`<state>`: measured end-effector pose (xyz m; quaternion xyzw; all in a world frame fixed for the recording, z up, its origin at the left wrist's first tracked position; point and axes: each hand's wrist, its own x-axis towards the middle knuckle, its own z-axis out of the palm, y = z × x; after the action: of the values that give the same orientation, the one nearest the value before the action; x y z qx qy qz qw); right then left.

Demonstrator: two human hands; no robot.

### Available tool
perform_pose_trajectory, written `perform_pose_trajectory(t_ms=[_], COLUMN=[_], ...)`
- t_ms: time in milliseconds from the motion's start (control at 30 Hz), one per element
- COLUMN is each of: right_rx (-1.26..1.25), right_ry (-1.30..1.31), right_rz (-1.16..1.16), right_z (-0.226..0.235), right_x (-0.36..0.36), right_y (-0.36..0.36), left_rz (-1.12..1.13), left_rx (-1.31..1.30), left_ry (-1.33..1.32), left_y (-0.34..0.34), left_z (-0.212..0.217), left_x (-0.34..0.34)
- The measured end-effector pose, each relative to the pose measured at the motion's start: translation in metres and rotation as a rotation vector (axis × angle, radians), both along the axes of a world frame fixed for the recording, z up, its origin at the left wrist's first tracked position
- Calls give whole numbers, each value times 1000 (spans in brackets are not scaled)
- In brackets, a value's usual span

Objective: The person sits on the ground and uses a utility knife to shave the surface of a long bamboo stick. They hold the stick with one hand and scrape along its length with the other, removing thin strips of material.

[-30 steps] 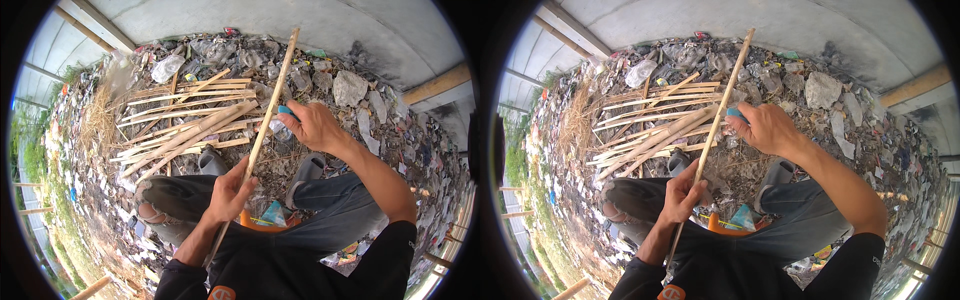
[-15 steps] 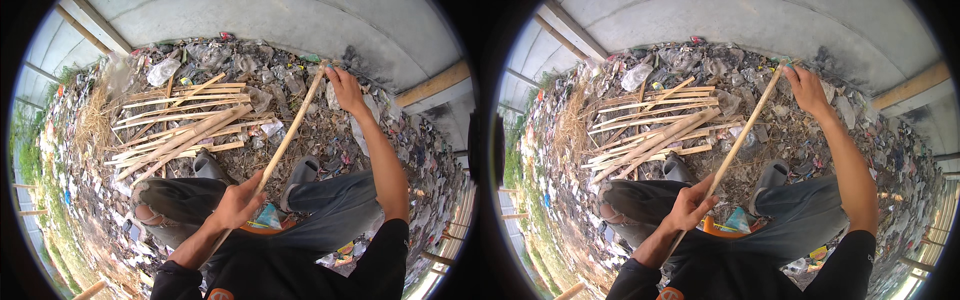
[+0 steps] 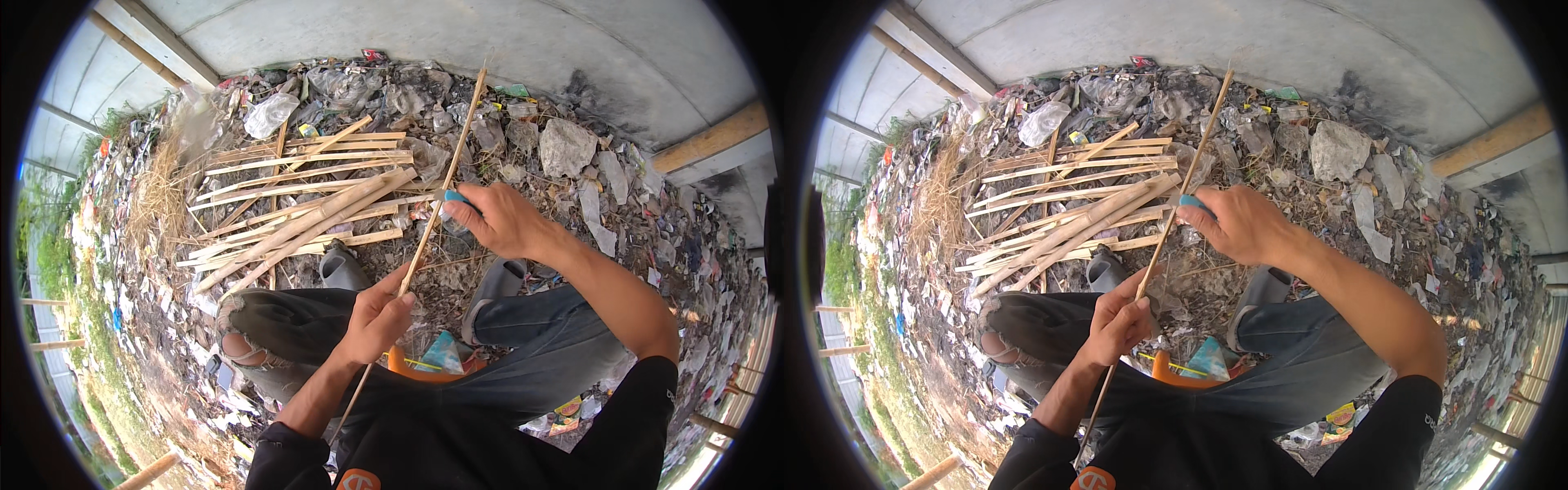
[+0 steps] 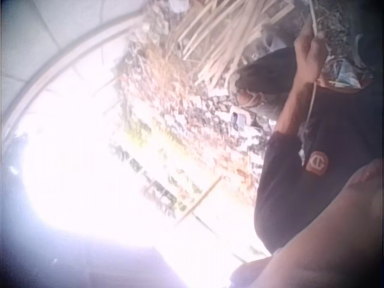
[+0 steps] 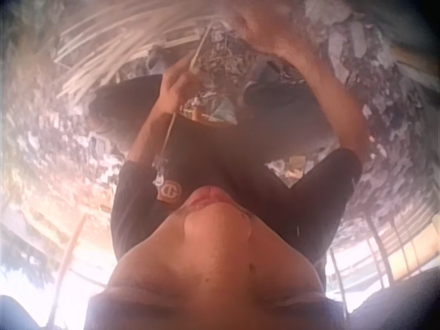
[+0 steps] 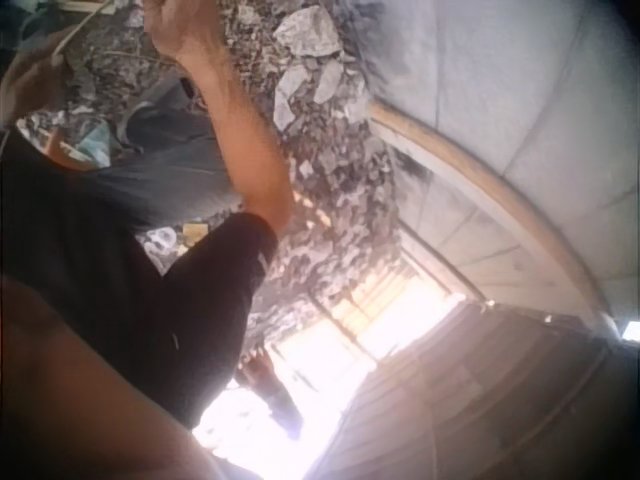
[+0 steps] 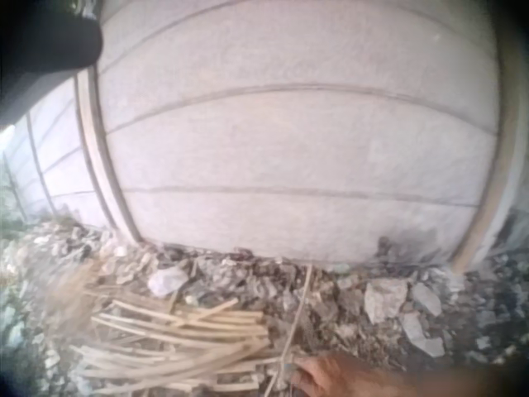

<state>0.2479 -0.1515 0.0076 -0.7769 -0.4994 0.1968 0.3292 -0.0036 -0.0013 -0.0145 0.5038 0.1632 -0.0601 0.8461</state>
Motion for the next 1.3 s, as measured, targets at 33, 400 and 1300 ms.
perform_pose_trajectory(t_ms=[33,400,1300], right_rx=[10,-42,13], right_ry=[-10,0,-206], right_rz=[57,-196,-912], right_z=[-4,-7,-25], right_x=[-16,40,197], right_y=[0,1,-111], left_rz=[5,-29,-173], left_rx=[-17,-134,327], left_ry=[3,-21,-161], left_y=[1,4,-13], left_z=[1,-10,-4], left_x=[2,-8,-10])
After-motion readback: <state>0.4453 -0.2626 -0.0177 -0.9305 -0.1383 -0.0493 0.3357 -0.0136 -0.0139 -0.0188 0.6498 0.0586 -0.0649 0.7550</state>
